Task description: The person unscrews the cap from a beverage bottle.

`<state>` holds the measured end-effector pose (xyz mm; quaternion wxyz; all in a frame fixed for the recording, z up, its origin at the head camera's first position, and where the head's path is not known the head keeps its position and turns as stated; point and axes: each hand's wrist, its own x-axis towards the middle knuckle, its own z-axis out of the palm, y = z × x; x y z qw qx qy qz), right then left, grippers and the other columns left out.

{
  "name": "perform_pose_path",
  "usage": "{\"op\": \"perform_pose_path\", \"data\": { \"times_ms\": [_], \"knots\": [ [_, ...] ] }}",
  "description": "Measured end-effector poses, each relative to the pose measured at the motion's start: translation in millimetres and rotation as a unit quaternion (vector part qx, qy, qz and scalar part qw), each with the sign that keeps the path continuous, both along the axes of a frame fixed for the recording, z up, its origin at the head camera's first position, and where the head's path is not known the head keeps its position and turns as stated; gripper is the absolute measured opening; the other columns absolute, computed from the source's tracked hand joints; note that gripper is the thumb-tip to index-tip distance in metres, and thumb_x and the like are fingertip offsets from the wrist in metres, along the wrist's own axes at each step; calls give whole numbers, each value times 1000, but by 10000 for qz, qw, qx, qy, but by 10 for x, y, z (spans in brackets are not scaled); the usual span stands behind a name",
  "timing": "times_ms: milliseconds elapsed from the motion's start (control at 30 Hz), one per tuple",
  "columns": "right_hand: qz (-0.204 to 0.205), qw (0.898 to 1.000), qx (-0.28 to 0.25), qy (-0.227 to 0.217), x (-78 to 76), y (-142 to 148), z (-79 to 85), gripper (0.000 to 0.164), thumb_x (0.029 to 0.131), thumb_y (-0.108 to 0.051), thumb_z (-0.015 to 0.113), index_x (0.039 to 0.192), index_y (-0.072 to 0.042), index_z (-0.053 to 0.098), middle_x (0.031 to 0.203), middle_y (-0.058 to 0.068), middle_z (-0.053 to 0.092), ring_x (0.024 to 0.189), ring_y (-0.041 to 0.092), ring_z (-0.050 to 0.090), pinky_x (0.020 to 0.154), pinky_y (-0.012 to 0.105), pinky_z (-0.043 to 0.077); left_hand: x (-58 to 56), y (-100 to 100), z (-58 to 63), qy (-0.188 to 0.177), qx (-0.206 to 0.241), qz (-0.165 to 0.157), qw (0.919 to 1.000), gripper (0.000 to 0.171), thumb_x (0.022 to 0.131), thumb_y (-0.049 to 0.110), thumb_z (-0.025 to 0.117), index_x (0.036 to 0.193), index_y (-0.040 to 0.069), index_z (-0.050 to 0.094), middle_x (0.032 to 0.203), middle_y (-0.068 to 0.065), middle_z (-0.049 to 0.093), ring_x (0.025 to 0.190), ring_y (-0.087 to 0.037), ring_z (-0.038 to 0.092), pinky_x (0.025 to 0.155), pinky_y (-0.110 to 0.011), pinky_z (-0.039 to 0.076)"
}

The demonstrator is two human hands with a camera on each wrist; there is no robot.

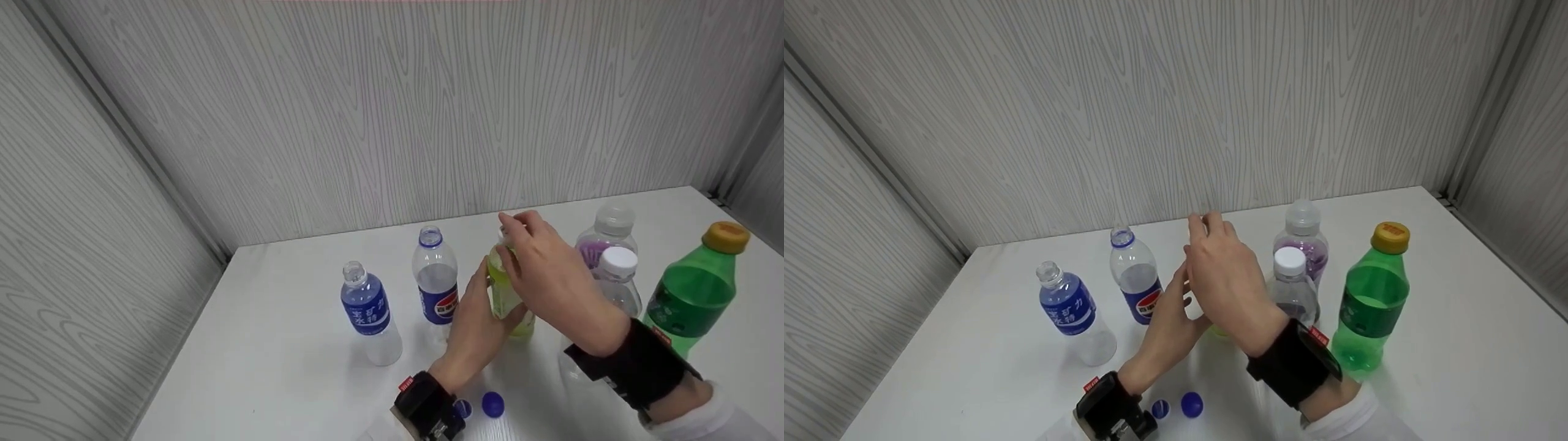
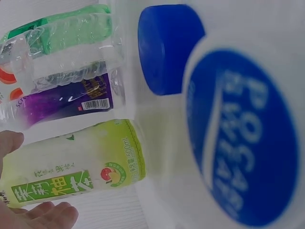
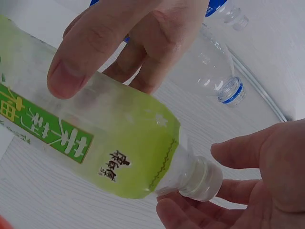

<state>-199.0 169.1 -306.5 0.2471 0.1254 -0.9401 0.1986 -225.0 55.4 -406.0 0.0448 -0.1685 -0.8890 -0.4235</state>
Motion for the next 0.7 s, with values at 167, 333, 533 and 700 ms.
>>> {"op": "perform_pose_path", "data": {
  "times_ms": [167, 333, 533, 700],
  "knots": [
    [96, 9999, -55, 57, 26, -12, 4, 42, 93, -9, 58, 133, 1, 51, 113, 19, 57, 98, 30, 62, 83, 45, 57, 6, 2, 1, 131, 44, 16, 9999, 84, 85, 39, 69, 151, 29, 18, 149, 7, 41, 131, -12, 51, 107, -31, 45],
    [167, 9996, -145, 155, 79, -23, 28, 42, 92, -10, 59, 132, 1, 52, 113, 18, 57, 97, 29, 64, 81, 43, 58, 44, -24, 18, 149, 177, 58, 9997, 83, 85, 41, 69, 150, 30, 19, 147, 7, 42, 132, -11, 48, 110, -33, 43],
    [295, 9985, -202, 422, 170, -20, 69, 41, 93, -13, 60, 131, 0, 54, 111, 15, 58, 94, 26, 65, 77, 41, 59, 118, -85, 47, 409, 247, 50, 9988, 83, 84, 45, 68, 150, 29, 20, 144, 8, 45, 131, -9, 50, 109, -33, 43],
    [327, 9972, -378, 561, 256, -13, 106, 41, 91, -14, 63, 130, -3, 55, 110, 14, 59, 89, 26, 67, 75, 41, 59, 177, -128, 88, 489, 443, -11, 9978, 83, 83, 47, 69, 149, 32, 21, 144, 11, 45, 130, -6, 50, 110, -32, 42]
  ]
}}
